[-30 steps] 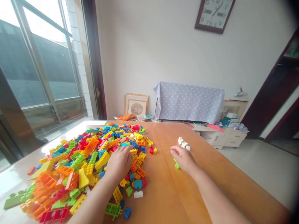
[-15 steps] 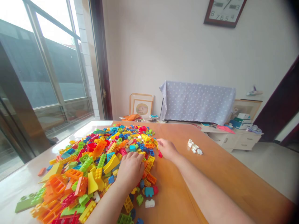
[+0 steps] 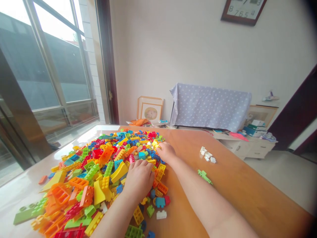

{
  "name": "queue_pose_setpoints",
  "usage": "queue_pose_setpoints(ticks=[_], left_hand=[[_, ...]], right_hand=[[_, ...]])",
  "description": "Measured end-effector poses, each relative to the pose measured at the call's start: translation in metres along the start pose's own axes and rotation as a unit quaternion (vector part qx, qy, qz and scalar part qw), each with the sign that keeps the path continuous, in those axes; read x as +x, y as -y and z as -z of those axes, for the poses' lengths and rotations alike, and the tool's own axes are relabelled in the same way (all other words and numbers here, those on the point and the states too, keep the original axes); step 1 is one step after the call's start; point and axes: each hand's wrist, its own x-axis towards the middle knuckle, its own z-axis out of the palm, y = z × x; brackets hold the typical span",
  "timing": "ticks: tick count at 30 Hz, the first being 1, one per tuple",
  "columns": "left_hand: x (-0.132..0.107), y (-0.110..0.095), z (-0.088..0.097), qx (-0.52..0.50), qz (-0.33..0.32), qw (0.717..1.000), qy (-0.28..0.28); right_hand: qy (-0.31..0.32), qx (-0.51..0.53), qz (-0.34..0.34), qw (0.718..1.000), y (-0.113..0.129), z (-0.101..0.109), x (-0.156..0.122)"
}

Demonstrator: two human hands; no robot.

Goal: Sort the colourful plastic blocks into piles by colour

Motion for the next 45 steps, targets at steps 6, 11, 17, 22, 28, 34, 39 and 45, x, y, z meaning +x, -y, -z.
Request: queue_pose_setpoints(ticks=[6, 11, 17, 22, 28, 34, 39, 45], left_hand=[[0.002, -0.001, -0.001, -0.004, -0.003, 1.000, 0.004], [0.001, -0.002, 0.001, -0.008, 0.001, 1.000, 0.013], [-0.002, -0.005, -0.001, -0.007, -0.014, 1.000, 0.001], [-0.002, -0.007, -0.004, -0.008, -0.037, 0.999, -0.010], [-0.004, -0.016, -0.001, -0.034, -0.063, 0.997, -0.015], [-0.006, -0.030, -0.004, -0.080, -0.129, 0.988, 0.002], [-0.010, -0.042, -0.007, -0.090, -0.158, 0.983, 0.019], [-0.015, -0.052, -0.009, -0.100, -0.167, 0.979, 0.057]], right_hand=[[-0.033, 0.223, -0.097, 0.970, -0.037, 0.049, -0.042], [-0.014, 0.318, -0.161, 0.934, -0.056, 0.102, -0.094], [0.160, 0.301, -0.109, 0.934, -0.060, 0.107, -0.143], [0.214, 0.288, -0.072, 0.930, -0.065, 0.100, -0.151], [0.228, 0.251, -0.044, 0.940, -0.065, 0.106, -0.154], [0.174, 0.276, -0.036, 0.945, -0.076, 0.116, -0.152], [-0.021, 0.241, -0.139, 0.960, -0.127, 0.134, -0.146], [0.009, 0.125, -0.185, 0.975, -0.160, 0.139, -0.152]])
